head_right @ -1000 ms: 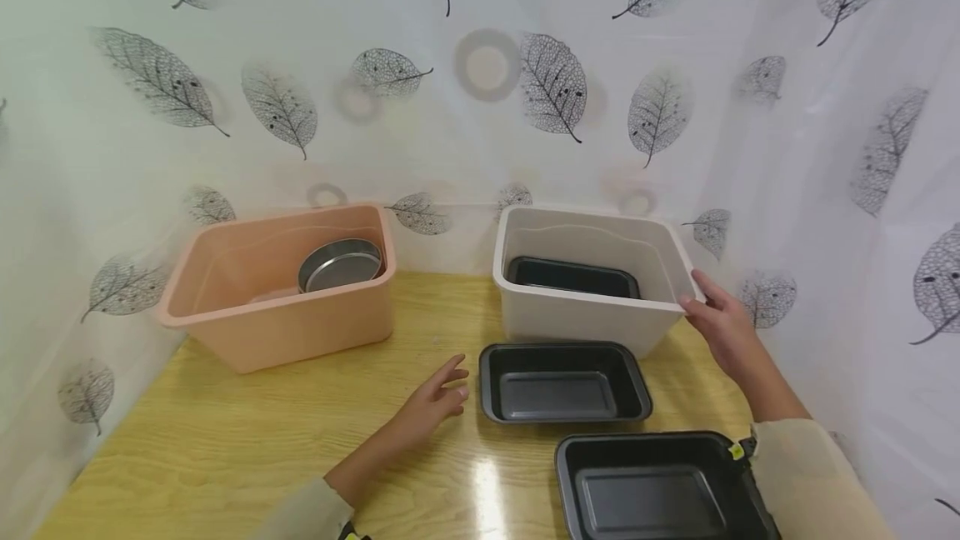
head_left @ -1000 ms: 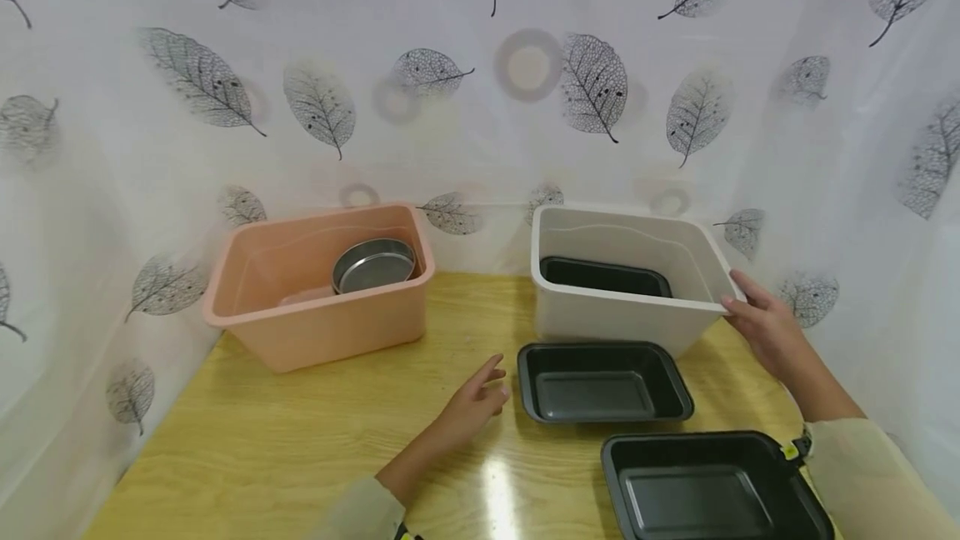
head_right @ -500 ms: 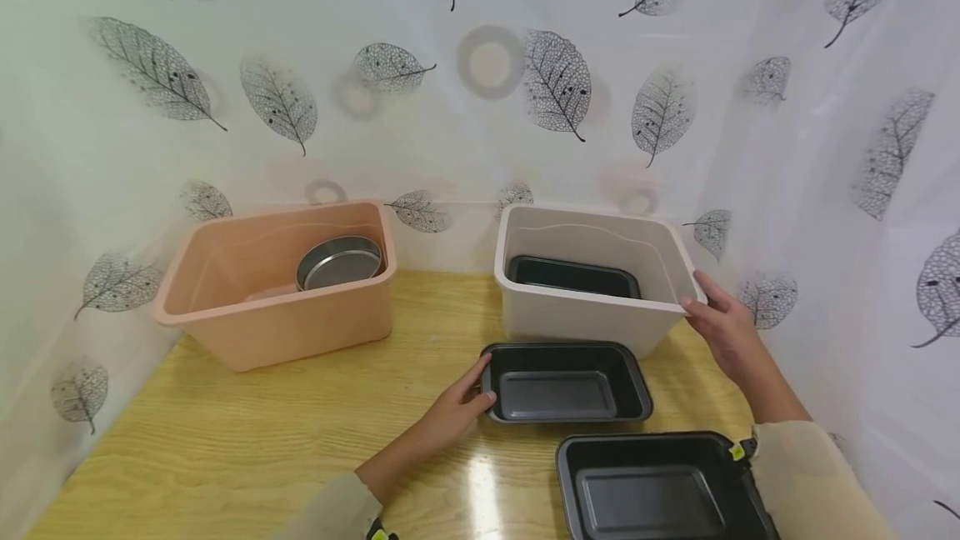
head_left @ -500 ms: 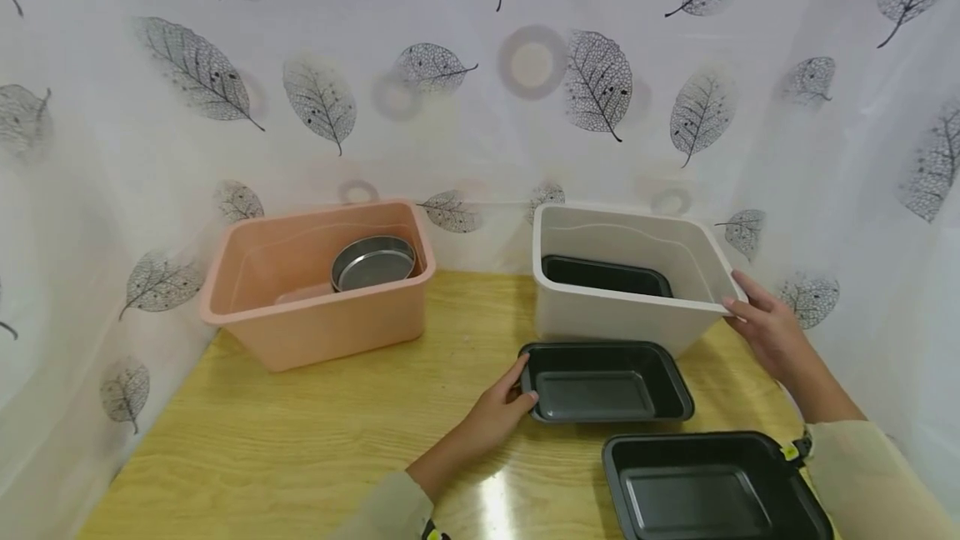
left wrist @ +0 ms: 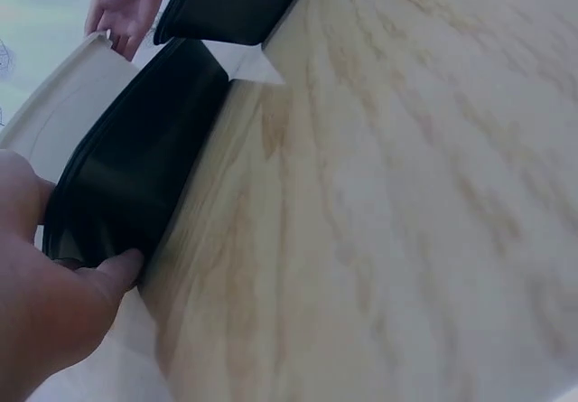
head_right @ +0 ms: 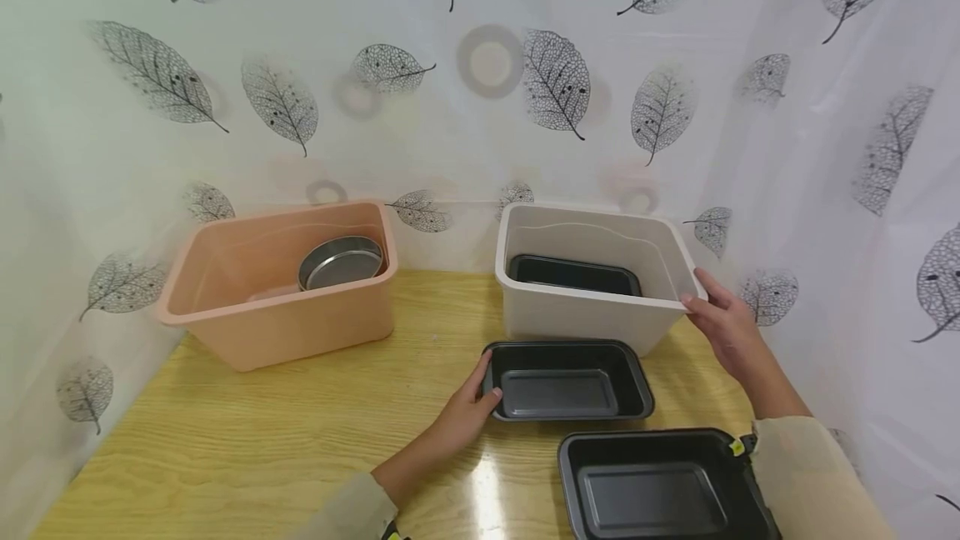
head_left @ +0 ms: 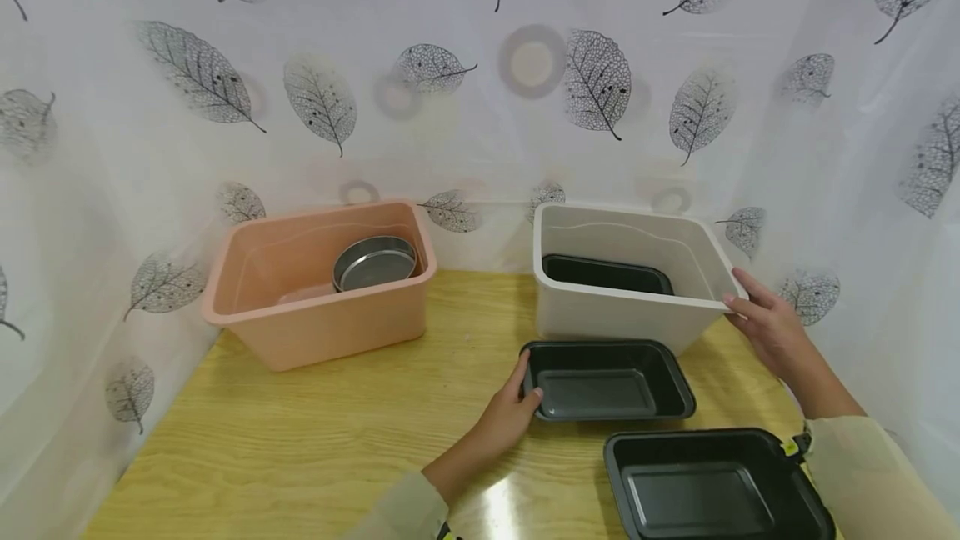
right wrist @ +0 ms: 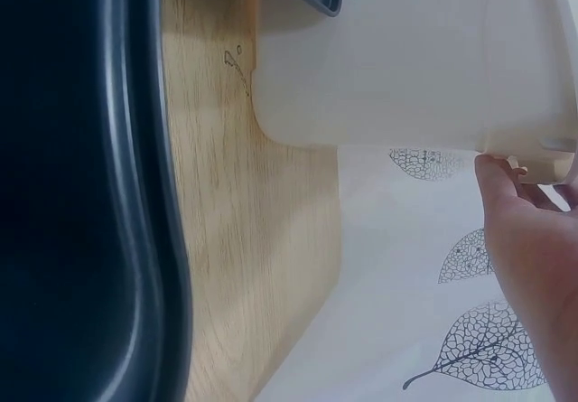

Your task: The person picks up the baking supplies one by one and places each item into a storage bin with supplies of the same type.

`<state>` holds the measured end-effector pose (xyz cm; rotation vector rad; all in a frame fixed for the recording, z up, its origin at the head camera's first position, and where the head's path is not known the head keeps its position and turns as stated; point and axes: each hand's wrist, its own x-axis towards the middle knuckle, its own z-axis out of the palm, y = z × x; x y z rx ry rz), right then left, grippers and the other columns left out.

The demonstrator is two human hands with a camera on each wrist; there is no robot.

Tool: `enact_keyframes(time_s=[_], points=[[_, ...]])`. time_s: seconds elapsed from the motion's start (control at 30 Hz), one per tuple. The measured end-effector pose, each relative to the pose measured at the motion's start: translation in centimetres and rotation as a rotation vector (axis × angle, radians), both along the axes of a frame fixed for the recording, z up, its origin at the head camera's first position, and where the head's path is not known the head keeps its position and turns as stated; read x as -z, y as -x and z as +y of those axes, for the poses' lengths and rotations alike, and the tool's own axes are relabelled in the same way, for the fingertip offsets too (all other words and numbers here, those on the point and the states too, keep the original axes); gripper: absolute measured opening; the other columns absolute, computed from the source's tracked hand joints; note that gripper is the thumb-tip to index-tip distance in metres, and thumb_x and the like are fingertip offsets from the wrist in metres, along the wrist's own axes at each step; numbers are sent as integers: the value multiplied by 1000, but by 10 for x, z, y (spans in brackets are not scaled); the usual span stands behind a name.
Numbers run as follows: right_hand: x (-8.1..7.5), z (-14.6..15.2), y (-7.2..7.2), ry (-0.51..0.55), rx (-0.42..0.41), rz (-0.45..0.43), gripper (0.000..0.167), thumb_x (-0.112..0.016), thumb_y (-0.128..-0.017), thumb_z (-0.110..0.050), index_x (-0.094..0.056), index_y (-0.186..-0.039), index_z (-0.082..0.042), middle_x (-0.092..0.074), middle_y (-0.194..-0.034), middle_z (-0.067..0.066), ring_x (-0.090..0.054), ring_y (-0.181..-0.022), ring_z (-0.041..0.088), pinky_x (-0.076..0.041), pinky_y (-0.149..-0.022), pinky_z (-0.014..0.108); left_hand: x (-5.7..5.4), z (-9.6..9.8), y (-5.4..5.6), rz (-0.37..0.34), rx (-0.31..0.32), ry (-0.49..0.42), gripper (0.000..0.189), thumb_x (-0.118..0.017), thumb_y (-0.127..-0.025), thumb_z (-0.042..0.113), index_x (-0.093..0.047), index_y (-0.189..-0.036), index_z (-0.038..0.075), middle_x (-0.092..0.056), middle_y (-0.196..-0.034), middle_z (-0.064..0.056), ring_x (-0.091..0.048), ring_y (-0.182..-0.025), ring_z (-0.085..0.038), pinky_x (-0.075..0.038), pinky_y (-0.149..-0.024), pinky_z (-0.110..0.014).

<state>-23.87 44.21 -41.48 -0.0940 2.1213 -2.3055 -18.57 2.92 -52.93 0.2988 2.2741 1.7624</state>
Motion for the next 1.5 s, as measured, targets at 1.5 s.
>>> enact_keyframes(time_s=[1.5], points=[[0, 2, 1, 4, -4, -4, 77, -52, -104, -7, -1, -162, -9, 11, -170, 2, -57, -111, -11, -52, -90, 11, -43, -39, 2, -135, 119, -477, 68, -44, -104, 2, -22, -161, 31, -26, -164, -20, -49, -136, -38, -54, -101, -40]])
